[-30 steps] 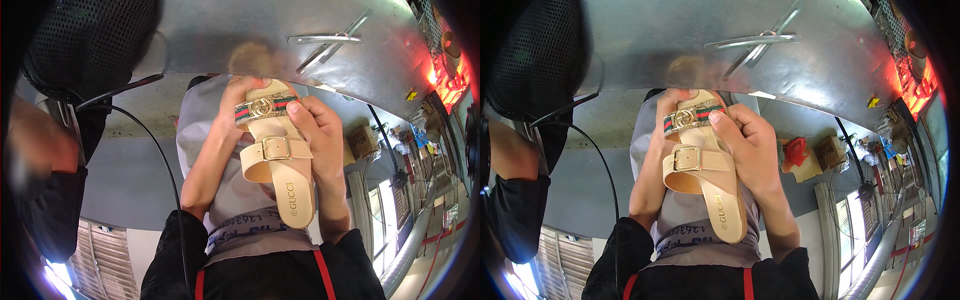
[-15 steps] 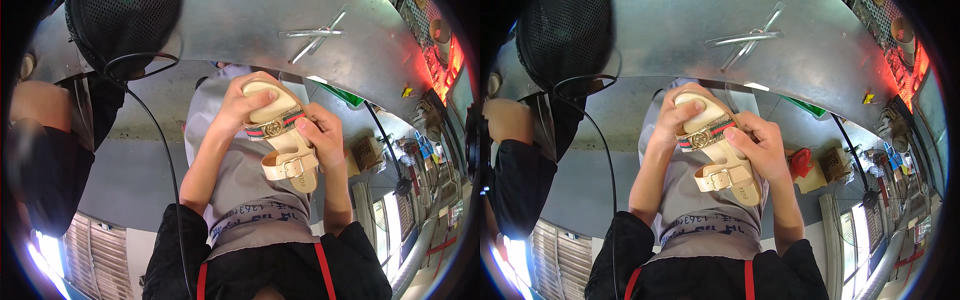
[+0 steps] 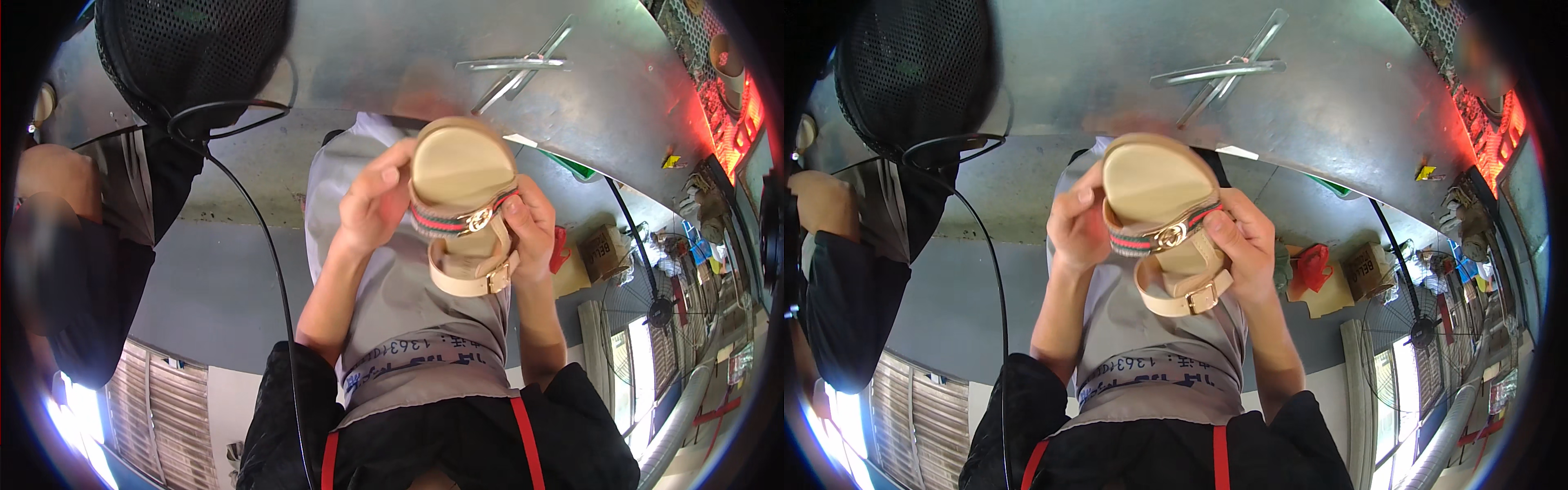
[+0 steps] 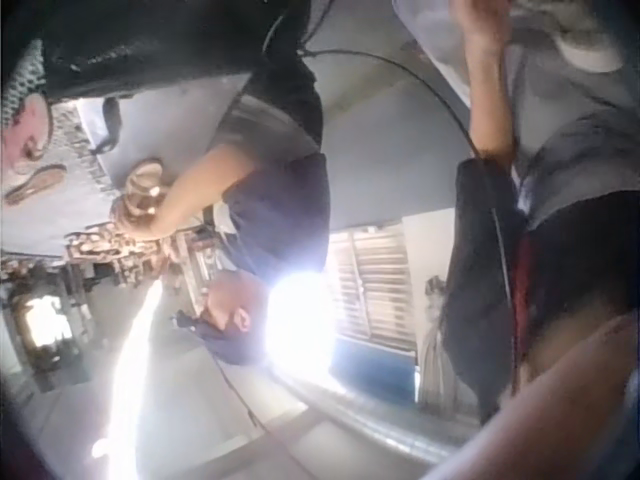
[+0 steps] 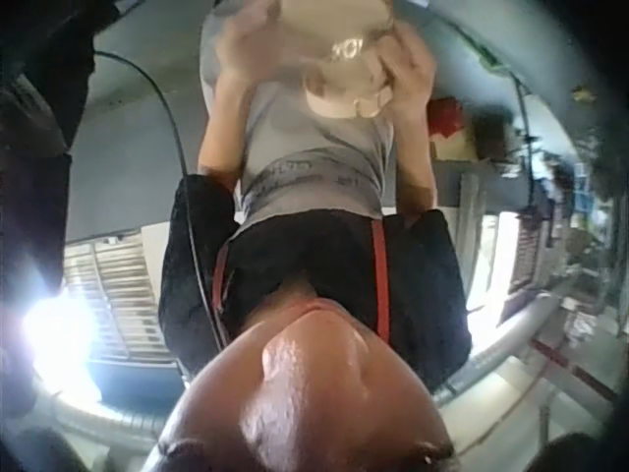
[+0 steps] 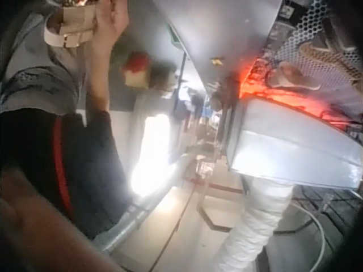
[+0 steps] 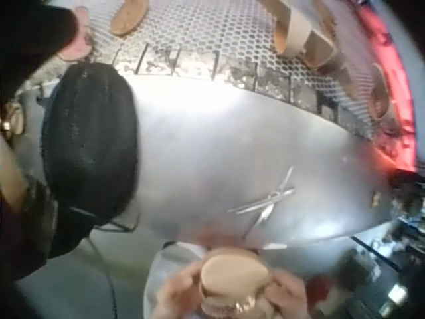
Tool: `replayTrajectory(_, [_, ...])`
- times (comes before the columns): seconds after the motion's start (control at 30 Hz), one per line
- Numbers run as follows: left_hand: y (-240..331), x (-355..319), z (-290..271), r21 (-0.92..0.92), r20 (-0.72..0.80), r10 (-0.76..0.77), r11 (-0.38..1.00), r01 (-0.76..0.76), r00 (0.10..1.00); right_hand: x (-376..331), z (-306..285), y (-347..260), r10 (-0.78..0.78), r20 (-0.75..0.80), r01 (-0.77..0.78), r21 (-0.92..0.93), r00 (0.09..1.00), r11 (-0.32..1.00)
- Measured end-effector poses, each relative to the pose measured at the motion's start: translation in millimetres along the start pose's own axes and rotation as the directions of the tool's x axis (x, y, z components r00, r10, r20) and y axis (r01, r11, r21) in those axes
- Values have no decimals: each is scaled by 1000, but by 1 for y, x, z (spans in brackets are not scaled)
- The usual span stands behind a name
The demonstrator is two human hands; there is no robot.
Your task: Inspecting and preparing sandals on a manufacturing line.
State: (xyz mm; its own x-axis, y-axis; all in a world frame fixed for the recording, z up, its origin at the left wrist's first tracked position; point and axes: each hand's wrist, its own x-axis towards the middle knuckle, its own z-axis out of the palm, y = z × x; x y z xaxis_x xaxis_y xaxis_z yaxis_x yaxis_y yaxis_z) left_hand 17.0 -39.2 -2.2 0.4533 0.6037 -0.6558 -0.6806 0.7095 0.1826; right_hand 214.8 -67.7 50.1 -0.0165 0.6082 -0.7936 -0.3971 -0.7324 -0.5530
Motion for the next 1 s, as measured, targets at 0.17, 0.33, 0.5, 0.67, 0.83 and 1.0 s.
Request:
replayTrajectory(0.17, [0, -13, 5, 210, -3, 47, 977, -45, 999, 5, 7, 29, -52, -36, 59, 229, 998, 972])
replayTrajectory(0.33, [10, -18, 18, 334, -128, 21, 942, 23, 992, 4, 21, 16, 38, -60, -19, 299, 997, 954])
replayTrajectory(0.5, [15, -26, 26, 486, -129, 119, 873, -42, 984, 10, -1, 11, -211, 12, 211, -160, 977, 964])
replayTrajectory(0.67, [19, -28, 37, 915, 46, 192, 385, -119, 980, 26, 0, -26, -148, -22, 118, -495, 989, 861])
replayTrajectory(0.83, [20, -30, 31, 860, 57, 201, 488, -151, 978, 24, -12, -37, -80, 47, 89, -246, 996, 965])
replayTrajectory(1.0, [38, -45, 18, 815, -196, 108, 571, 101, 975, 15, -24, -34, -139, -13, 131, -252, 990, 959])
